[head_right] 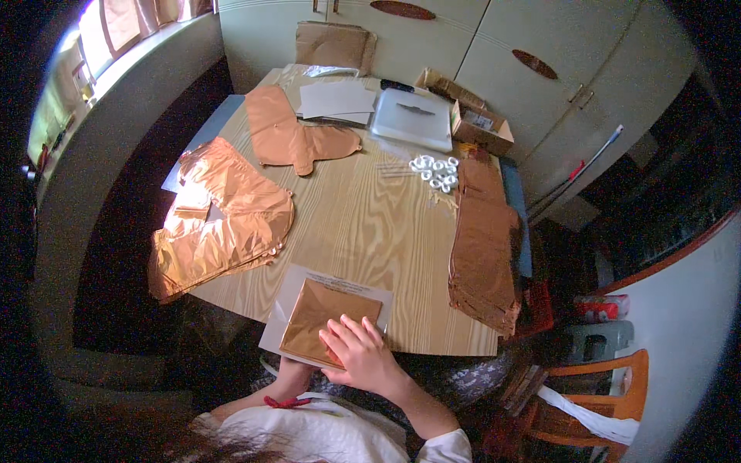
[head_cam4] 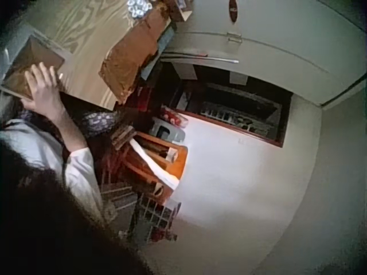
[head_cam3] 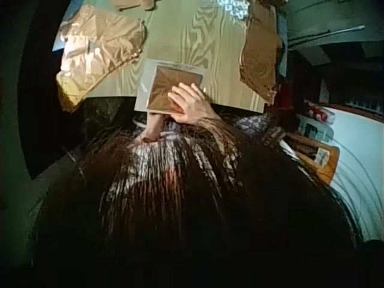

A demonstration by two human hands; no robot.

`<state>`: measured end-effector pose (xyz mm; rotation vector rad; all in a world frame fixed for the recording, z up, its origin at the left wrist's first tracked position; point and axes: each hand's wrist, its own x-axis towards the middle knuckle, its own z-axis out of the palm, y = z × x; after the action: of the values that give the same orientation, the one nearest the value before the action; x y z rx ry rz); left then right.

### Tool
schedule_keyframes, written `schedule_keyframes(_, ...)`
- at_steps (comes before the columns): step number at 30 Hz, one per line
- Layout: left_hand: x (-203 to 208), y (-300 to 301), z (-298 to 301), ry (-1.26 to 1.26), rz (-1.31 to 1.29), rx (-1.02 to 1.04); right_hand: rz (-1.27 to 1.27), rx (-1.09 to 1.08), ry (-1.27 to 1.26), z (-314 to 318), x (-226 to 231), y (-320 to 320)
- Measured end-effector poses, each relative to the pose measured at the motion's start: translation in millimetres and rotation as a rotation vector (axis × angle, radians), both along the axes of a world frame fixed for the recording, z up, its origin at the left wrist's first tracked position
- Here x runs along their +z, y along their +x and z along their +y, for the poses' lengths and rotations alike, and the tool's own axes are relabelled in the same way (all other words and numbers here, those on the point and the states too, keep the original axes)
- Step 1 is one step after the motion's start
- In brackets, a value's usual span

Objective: Packaging and organizing metallic party balloons and cardboard inserts at a table.

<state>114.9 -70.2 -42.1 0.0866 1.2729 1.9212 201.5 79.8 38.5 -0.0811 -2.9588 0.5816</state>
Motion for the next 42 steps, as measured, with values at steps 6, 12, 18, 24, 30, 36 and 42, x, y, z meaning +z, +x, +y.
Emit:
schedule_keyframes(6, -23, -7, -2, -0.009, 0.185, -0.115, -0.004, -0.031, 0.052, -9, 0, 1)
schedule_keyframes(12, -44, -7, -5, -0.025, 0.297, -0.165, 0.067, -0.079, 0.072, -16, -7, 2)
schedule_keyframes(18, -45, -9, -4, -0.033, 0.27, -0.174, 0.093, -0.163, 0.091, -23, -11, 1)
schedule_keyframes(24, -25, -6, 1, -0.014, 0.096, -0.154, 0.147, -0.26, 0.17, -26, -19, -1)
schedule_keyframes(30, -19, -9, 0, -0.025, 0.06, -0.217, 0.176, -0.321, 0.193, -27, -25, -3)
schedule_keyframes(36, -21, -4, -2, -0.065, 0.032, -0.285, 0.195, -0.383, 0.156, -22, -34, -5)
schedule_keyframes(42, -24, -6, -3, -0.077, 0.026, -0.297, 0.172, -0.425, 0.132, -23, -35, -6)
